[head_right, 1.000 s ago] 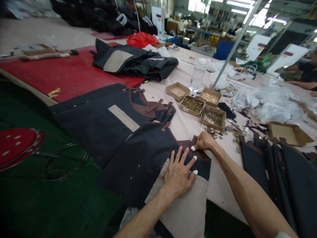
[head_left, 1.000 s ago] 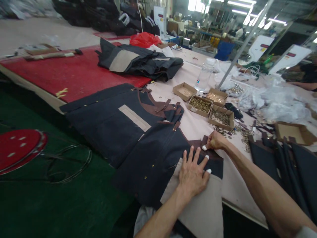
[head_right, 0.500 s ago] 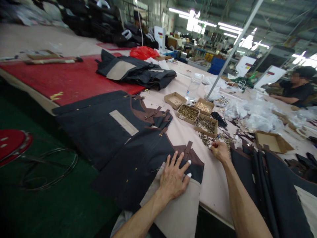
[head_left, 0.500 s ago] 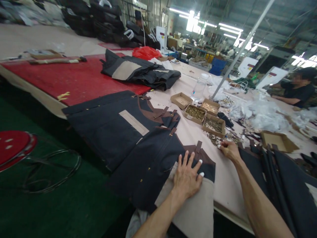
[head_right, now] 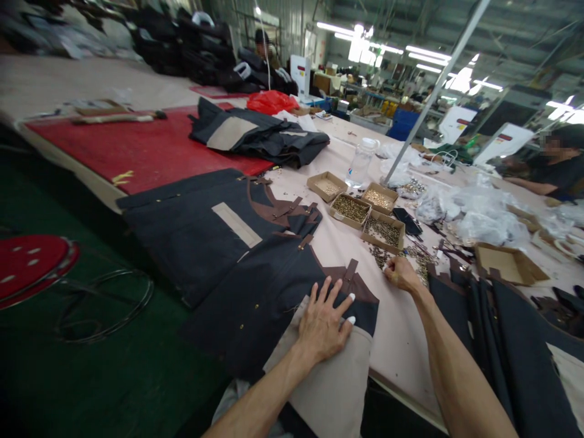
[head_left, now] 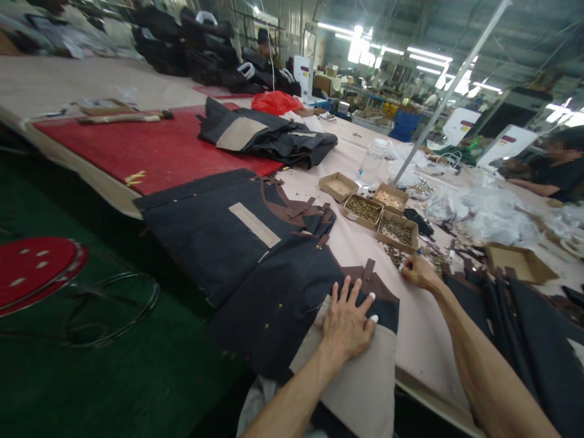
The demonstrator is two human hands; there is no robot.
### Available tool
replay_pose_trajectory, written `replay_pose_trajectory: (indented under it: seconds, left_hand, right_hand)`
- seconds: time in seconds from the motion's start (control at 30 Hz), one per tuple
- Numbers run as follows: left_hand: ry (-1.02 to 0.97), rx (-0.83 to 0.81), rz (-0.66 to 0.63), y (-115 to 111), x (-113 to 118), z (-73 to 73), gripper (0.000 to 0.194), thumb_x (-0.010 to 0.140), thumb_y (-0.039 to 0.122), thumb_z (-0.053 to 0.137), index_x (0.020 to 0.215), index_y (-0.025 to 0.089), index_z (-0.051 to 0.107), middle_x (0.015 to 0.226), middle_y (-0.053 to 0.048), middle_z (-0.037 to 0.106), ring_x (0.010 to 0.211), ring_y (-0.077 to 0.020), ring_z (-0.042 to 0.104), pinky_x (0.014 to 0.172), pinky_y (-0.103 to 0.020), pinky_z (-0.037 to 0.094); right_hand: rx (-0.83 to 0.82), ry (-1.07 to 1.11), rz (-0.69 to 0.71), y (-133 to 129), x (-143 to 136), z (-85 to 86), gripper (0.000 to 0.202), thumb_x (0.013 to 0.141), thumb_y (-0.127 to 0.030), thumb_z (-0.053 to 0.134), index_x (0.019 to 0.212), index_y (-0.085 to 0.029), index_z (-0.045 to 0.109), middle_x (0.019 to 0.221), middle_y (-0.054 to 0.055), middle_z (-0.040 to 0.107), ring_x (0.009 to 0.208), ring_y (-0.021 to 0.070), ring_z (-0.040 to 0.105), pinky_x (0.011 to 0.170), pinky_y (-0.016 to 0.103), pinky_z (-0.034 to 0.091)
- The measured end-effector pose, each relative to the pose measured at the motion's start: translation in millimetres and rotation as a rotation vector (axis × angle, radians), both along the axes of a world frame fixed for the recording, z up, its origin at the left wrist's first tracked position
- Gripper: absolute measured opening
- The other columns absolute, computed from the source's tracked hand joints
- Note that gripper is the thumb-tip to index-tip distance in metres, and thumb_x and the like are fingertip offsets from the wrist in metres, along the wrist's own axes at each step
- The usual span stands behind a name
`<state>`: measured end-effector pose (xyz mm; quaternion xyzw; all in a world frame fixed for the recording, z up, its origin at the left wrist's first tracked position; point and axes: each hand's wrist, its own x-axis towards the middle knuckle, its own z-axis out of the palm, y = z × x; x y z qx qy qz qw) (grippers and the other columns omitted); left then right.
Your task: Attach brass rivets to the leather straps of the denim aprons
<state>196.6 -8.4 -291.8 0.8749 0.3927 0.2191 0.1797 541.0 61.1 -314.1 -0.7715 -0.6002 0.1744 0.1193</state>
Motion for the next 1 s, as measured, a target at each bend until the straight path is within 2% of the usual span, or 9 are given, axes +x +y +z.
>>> replay_pose_trajectory:
  seconds: [0.17,0.33,0.47,0.57,0.67,0.77,1.0]
  left_hand:
    - [0.01,0.013,0.001,-1.6,-0.4,0.6,0.052,0.094,0.05,0.058,0.144,0.032,0.057,0.165,-0.004,0.033,0.155,-0.0347,0.016,0.126,-0.062,0.012]
    - [0.004,0.007,0.005,-3.6,-1.1,0.1,0.052,0.095,0.05,0.057,0.143,0.032,0.057,0.165,-0.005,0.033,0.155,-0.035,0.016,0.126,-0.062,0.013]
    - [0.001,0.012,-0.005,-5.9,-0.8,-2.0,0.054,0.094,0.048,0.058,0.145,0.032,0.055,0.166,-0.004,0.03,0.155,-0.0349,0.015,0.126,-0.062,0.012]
    - [0.002,0.012,0.005,-6.8,0.0,-3.5,0.056,0.093,0.048,0.059,0.146,0.031,0.054,0.166,-0.004,0.029,0.156,-0.0352,0.014,0.126,-0.062,0.011]
    - [0.003,0.015,0.01,-6.8,0.0,-4.2,0.057,0.092,0.048,0.06,0.146,0.031,0.054,0.166,-0.004,0.029,0.156,-0.0352,0.013,0.126,-0.062,0.011]
    - [0.002,0.016,0.005,-6.5,-0.9,-4.0,0.056,0.092,0.048,0.06,0.145,0.031,0.055,0.167,-0.003,0.028,0.156,-0.0349,0.012,0.126,-0.061,0.011]
    - [0.007,0.0,0.006,-4.6,-1.1,-1.9,0.056,0.093,0.047,0.059,0.146,0.03,0.054,0.166,-0.005,0.029,0.156,-0.0348,0.013,0.126,-0.061,0.011]
  right_hand:
    - [0.032,0.013,0.084,-4.8,-1.5,3.3,0.014,0.069,-0.029,0.053,0.062,-0.018,0.057,0.057,0.001,0.058,0.056,0.0142,0.049,0.055,0.026,0.031]
    - [0.076,-0.027,0.08,-14.7,-16.2,14.1,0.018,0.074,-0.031,0.053,0.064,-0.017,0.059,0.059,0.003,0.06,0.057,0.0153,0.052,0.055,0.026,0.032]
    - [0.157,0.141,0.128,-22.1,-57.0,22.1,0.022,0.08,-0.035,0.055,0.08,-0.016,0.066,0.064,0.002,0.061,0.058,0.0152,0.052,0.056,0.026,0.035]
    - [0.111,0.278,0.218,-22.8,-95.0,24.6,0.021,0.081,-0.035,0.056,0.084,-0.016,0.066,0.065,0.001,0.061,0.059,0.0148,0.051,0.055,0.025,0.036]
    - [0.042,0.337,0.257,-18.6,-119.3,23.9,0.02,0.08,-0.033,0.057,0.085,-0.016,0.067,0.069,0.002,0.064,0.059,0.0147,0.052,0.056,0.025,0.038]
    - [0.007,0.343,0.269,-13.5,-124.2,22.7,0.019,0.079,-0.031,0.058,0.083,-0.016,0.067,0.069,0.002,0.065,0.059,0.0145,0.051,0.057,0.025,0.039]
    - [-0.052,0.354,0.345,-7.7,-114.1,23.0,0.019,0.077,-0.027,0.058,0.084,-0.015,0.07,0.069,0.001,0.066,0.06,0.0142,0.052,0.056,0.025,0.037]
